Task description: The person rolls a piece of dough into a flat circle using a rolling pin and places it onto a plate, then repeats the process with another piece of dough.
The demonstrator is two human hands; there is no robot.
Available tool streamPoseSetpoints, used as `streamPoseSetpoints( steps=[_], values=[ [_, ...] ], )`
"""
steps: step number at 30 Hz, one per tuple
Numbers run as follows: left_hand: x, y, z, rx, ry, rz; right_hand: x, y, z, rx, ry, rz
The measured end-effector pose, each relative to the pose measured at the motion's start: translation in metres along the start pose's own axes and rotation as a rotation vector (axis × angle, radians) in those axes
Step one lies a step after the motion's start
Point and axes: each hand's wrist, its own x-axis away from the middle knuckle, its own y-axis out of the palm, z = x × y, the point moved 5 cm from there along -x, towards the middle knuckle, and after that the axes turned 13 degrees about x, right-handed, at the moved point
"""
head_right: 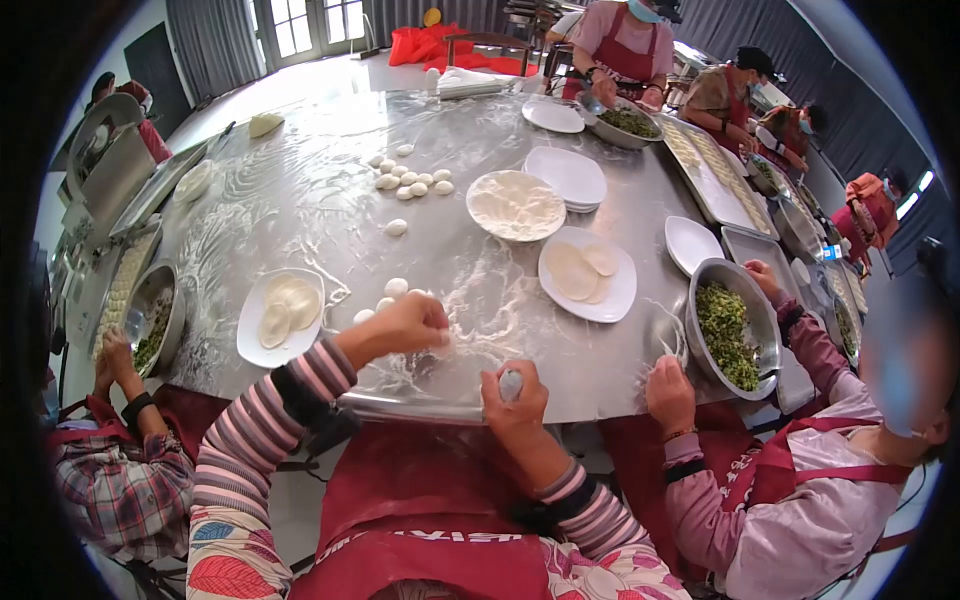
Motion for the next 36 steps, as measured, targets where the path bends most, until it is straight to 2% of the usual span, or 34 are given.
streamPoseSetpoints(
  steps=[2,3,6,9,11,13,15,16,17,19,22,25,27,29,32,33,36],
  values=[
    [0.014,0.027,-0.004,0.081,-0.047,-0.043,-0.015,-0.006,0.004,0.024,0.0,-0.041],
    [0.032,-0.002,-0.017,-0.04,-0.057,0.028,-0.019,0.027,-0.01,-0.04,0.023,-0.005],
    [0.032,0.004,-0.017,-0.072,-0.005,0.121,-0.048,0.042,-0.004,-0.006,-0.048,0.04],
    [0.026,0.005,-0.014,-0.109,0.036,0.175,-0.052,0.06,0.016,0.019,0.003,0.066],
    [0.025,0.003,-0.02,-0.068,0.013,0.108,-0.046,0.056,0.016,0.045,0.069,0.036],
    [0.035,0.0,-0.028,-0.089,0.01,0.123,-0.026,0.044,0.016,0.09,0.014,0.055],
    [0.035,-0.002,-0.029,-0.105,0.007,0.132,-0.015,0.027,0.006,0.012,0.033,0.088],
    [0.035,0.002,-0.028,-0.082,-0.024,0.078,-0.017,0.033,0.01,0.027,0.1,0.063],
    [0.036,0.007,-0.027,-0.064,-0.056,0.021,-0.027,0.041,0.012,0.108,0.075,0.061],
    [0.027,0.008,-0.019,-0.086,-0.011,0.047,-0.048,0.061,0.017,0.12,0.064,0.065],
    [0.015,0.009,-0.019,-0.027,0.006,-0.032,-0.051,0.065,0.018,0.096,0.063,0.028],
    [0.027,0.006,-0.02,-0.138,0.042,-0.002,-0.013,0.035,0.019,0.084,0.154,-0.016],
    [0.032,0.003,-0.024,-0.054,-0.007,0.025,-0.003,0.025,0.014,0.012,0.125,-0.025],
    [0.033,0.008,-0.028,-0.082,-0.005,-0.044,-0.019,0.041,0.019,0.05,0.11,0.01],
    [0.019,0.012,-0.024,-0.154,0.047,0.008,-0.054,0.07,0.019,0.092,0.04,0.066],
    [0.016,0.011,-0.02,-0.166,0.092,0.03,-0.055,0.068,0.018,0.093,0.035,0.068],
    [0.022,0.009,-0.018,-0.174,0.062,-0.026,-0.042,0.051,0.012,0.063,0.075,0.032]
  ],
)
